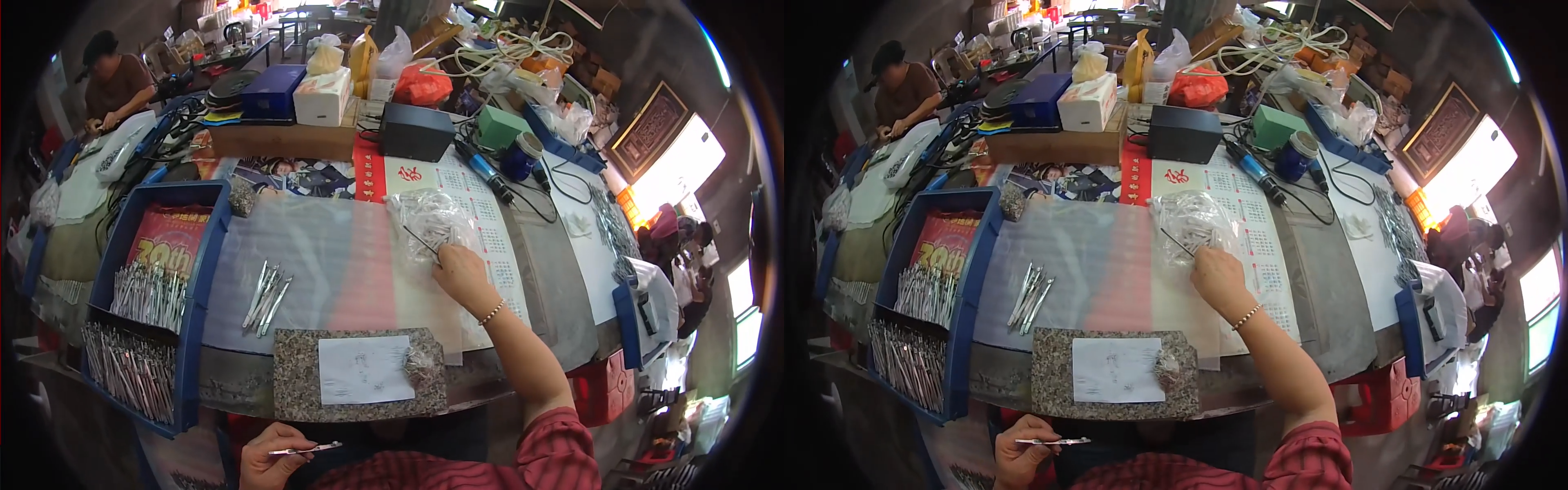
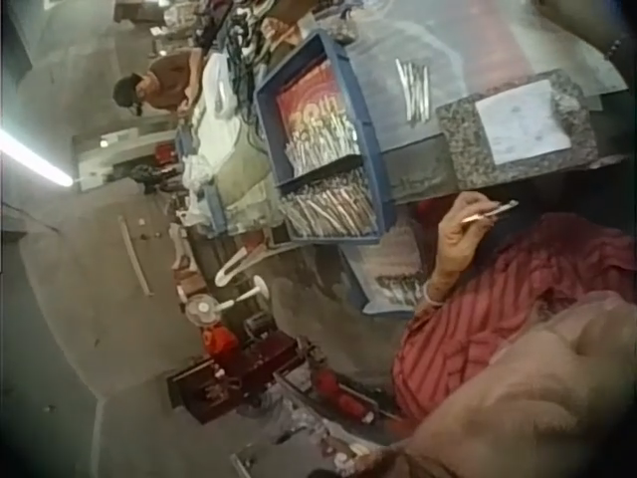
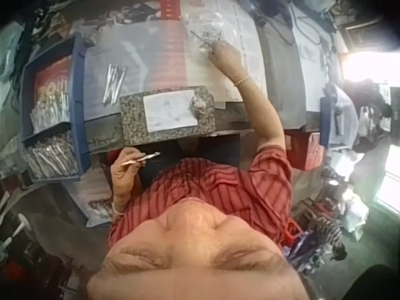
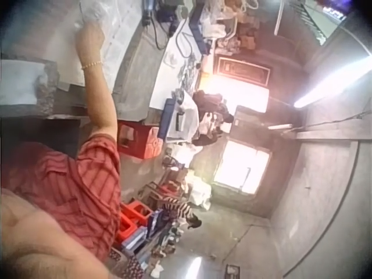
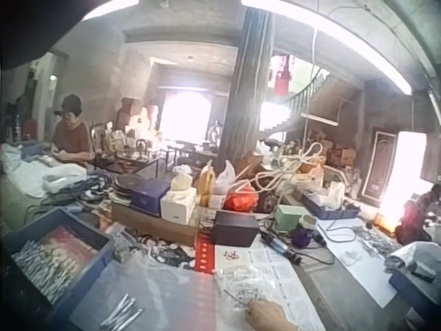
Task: Inspecting and assembling small metal tweezers at a workshop station.
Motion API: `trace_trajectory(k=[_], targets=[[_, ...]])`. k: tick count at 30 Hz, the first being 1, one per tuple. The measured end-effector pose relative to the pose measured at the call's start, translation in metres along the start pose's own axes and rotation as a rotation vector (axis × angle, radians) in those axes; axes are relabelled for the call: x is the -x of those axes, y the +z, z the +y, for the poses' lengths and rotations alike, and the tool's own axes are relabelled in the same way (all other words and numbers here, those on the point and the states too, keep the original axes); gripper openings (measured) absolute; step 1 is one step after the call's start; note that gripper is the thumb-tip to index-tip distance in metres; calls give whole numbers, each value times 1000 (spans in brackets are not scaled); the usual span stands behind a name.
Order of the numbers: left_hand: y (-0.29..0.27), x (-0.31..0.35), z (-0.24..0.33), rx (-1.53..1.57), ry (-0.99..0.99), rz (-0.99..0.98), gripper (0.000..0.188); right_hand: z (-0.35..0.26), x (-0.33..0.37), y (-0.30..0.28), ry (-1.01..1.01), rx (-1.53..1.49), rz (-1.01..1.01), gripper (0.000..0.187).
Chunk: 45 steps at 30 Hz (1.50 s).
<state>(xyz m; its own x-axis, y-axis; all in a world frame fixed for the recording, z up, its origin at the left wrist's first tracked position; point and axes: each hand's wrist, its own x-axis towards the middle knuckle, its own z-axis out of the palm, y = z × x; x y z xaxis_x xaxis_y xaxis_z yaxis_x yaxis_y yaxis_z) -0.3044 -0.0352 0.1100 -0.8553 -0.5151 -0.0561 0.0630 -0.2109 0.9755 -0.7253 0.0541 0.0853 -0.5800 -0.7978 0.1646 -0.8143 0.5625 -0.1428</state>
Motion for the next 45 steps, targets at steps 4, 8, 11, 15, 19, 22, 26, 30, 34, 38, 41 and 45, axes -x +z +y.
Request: trace_trajectory(k=[4,8,11,15,19,22,26,30,34,38,41,45], targets=[[0,-9,2,-37,25,-53,15,1,-11,13,5,-34,99,10],[7,-7,3,32,3,-42,12,0,-16,19,4,-8,49,10],[14,-7,5,44,46,-55,13,3,-15,9,56,-27,-71,13],[22,-9,6,-13,146,-36,20,-5,1,-22,3,-422,133,14],[34,-17,-1,28,-37,-59,15,-44,62,-65,213,-1088,36,9],[56,-30,-11,150,-198,-108,15,-71,119,-71,177,-1198,-5,12],[83,-53,-19,247,-311,-168,22,-80,161,-52,-135,-1122,129,11],[96,-57,-20,329,-329,-187,24,-90,180,-57,-381,-923,156,17],[100,-55,-21,333,-345,-224,21,-88,187,-47,-561,-930,249,28],[100,-48,-21,276,-271,-141,12,-91,201,-53,-343,-1042,81,29],[100,-44,-18,175,-247,-125,11,-92,215,-47,-82,-1234,-13,23],[100,-41,-22,114,-184,-131,14,-98,215,-46,-17,-1209,-3,17]])
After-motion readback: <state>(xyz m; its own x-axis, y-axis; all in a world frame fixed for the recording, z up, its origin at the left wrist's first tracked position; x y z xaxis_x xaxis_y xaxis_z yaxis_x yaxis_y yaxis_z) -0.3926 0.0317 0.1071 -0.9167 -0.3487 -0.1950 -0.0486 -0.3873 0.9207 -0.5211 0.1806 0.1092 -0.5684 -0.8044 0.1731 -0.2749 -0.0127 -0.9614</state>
